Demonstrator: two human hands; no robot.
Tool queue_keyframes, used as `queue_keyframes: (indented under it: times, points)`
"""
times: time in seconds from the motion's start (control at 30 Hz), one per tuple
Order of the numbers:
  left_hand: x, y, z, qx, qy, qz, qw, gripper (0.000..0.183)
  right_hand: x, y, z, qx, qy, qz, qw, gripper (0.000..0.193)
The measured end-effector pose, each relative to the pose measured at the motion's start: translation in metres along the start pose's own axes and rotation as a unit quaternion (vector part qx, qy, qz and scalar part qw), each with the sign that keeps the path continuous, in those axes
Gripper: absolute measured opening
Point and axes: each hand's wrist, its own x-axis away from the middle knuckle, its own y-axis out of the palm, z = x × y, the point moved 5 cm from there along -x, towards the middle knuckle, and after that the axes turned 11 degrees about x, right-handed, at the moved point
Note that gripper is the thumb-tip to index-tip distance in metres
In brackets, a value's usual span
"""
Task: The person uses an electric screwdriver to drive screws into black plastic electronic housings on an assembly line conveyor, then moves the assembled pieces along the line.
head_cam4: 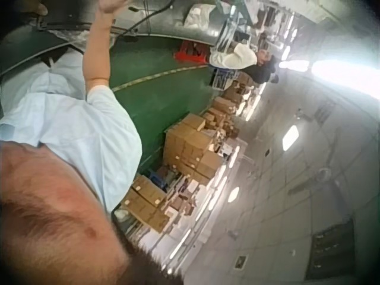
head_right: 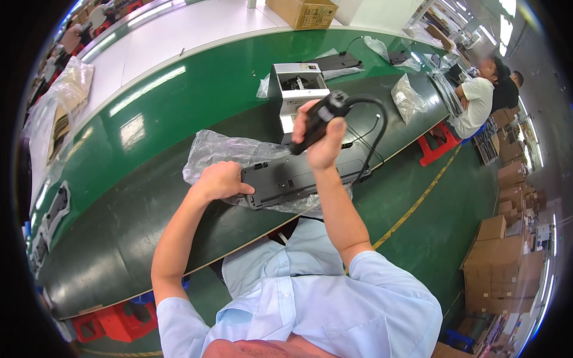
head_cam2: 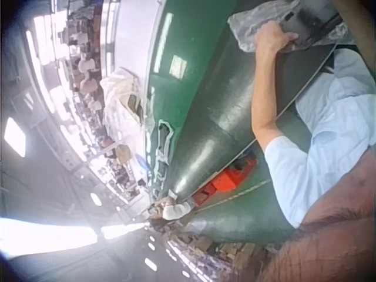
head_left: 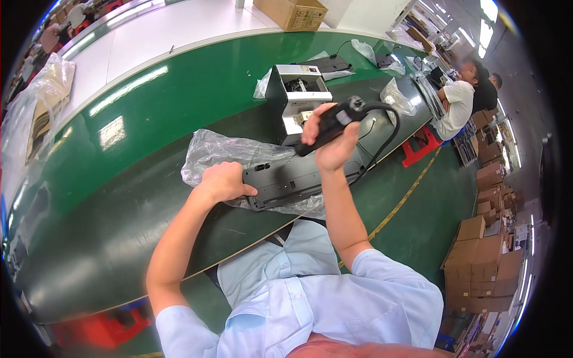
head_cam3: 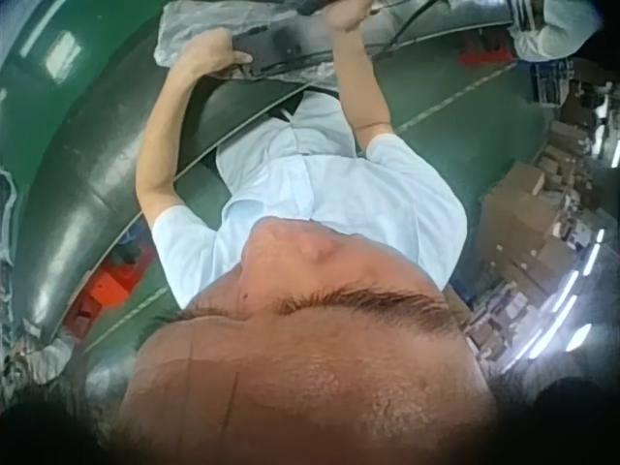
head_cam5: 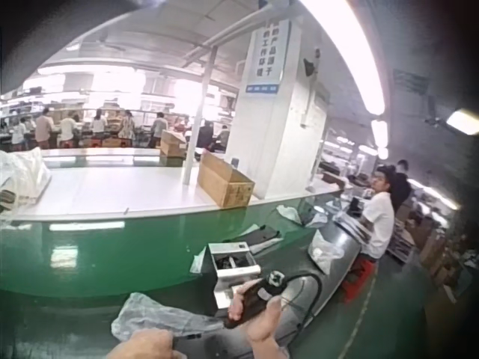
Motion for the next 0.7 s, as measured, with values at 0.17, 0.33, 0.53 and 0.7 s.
queue_keyframes:
  times: [0.17,0.33,0.53,0.7]
  points:
    - [0.001,0.000,-0.002,-0.019,0.011,0.016,1.000,0.051,0.022,0.066,0.013,-0.056,0.053,-0.086,0.993,0.087]
    - [0.005,-0.003,0.007,-0.019,-0.011,-0.011,1.000,0.057,0.024,0.094,0.035,-0.080,0.066,-0.110,0.989,0.086]
    - [0.002,-0.002,0.001,-0.025,0.005,-0.004,1.000,0.056,0.025,0.106,0.049,-0.083,0.091,-0.130,0.984,0.085]
    - [0.002,-0.002,0.002,-0.021,-0.001,-0.006,1.000,0.052,0.024,0.107,0.046,-0.077,0.086,-0.154,0.981,0.088]
